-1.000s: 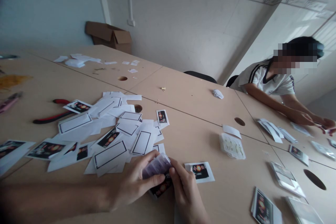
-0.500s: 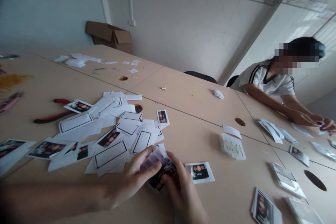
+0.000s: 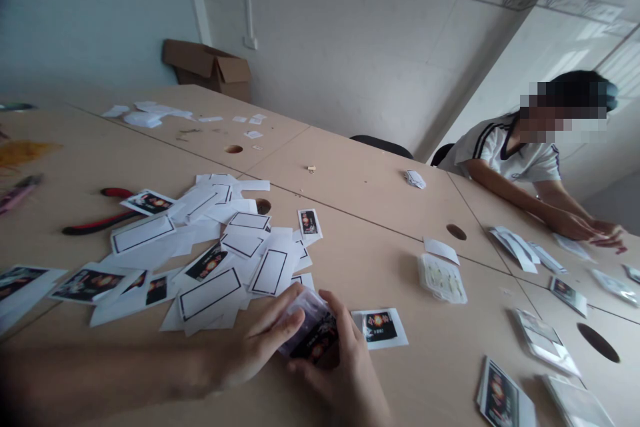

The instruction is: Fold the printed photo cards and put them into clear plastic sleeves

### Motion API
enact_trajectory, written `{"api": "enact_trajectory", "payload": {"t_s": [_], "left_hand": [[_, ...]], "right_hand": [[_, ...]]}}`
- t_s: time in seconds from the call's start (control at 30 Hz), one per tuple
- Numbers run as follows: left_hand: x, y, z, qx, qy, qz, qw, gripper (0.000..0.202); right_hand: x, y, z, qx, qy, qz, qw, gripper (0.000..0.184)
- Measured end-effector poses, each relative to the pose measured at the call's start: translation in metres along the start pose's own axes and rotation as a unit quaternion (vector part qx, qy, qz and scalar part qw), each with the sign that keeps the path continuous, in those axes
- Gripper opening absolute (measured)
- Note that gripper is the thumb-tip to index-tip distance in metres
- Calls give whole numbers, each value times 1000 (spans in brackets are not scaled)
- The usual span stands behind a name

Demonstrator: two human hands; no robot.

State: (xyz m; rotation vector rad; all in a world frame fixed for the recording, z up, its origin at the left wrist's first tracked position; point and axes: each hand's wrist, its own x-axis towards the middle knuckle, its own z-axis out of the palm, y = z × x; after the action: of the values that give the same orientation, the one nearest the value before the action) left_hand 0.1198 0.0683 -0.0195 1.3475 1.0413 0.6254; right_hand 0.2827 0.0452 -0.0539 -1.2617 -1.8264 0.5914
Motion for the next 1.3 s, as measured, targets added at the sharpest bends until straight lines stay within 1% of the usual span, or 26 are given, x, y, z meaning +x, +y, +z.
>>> {"api": "enact_trajectory", "payload": {"t_s": [0.1,0.2,0.37,0.43,0.53,0.63,0.73,0.83,0.9,0.97,1.0,1.07,1.13,1.23,1.3], "left_hand": [[0,3,0,12,-22,32,999,47],[-1,5,-1,28,-33,46,998,44],[-1,9,-2,44,-29,68,996,41],[0,10,-1,45,-30,67,996,41],[1,10,0,37,-24,49,998,43],[1,6,1,25,0,24,999,46],[1,3,2,22,14,-1,1000,48],[0,2,2,19,0,0,1000,46],[-1,2,2,16,-3,-3,1000,47],[-1,2,2,11,-3,-16,1000,49],[-1,2,1,9,0,-16,1000,49],[0,3,1,-1,6,-3,1000,44],[0,6,0,-8,0,16,1000,41],[-1,8,1,-17,-18,14,1000,41],[-1,7,1,-22,-10,-4,1000,44]], "right_hand": [[0,-3,-1,-6,10,34,999,53],[1,-7,-2,3,-2,60,998,40],[3,-10,-4,11,-13,62,998,29],[2,-9,-4,17,-16,63,998,28],[1,-9,-5,30,-23,64,997,28],[2,-11,-6,36,-14,54,998,27],[4,-17,-11,40,-19,43,998,28],[4,-21,-15,42,-33,59,997,31],[3,-20,-17,34,-15,77,996,33],[0,-17,-16,23,-1,70,997,34],[0,-15,-16,21,-7,58,998,33],[-1,-12,-14,26,-40,42,998,35],[0,-11,-13,41,-63,49,996,39],[2,-12,-13,58,-45,62,995,34],[3,-13,-14,64,-29,70,995,34]]}}
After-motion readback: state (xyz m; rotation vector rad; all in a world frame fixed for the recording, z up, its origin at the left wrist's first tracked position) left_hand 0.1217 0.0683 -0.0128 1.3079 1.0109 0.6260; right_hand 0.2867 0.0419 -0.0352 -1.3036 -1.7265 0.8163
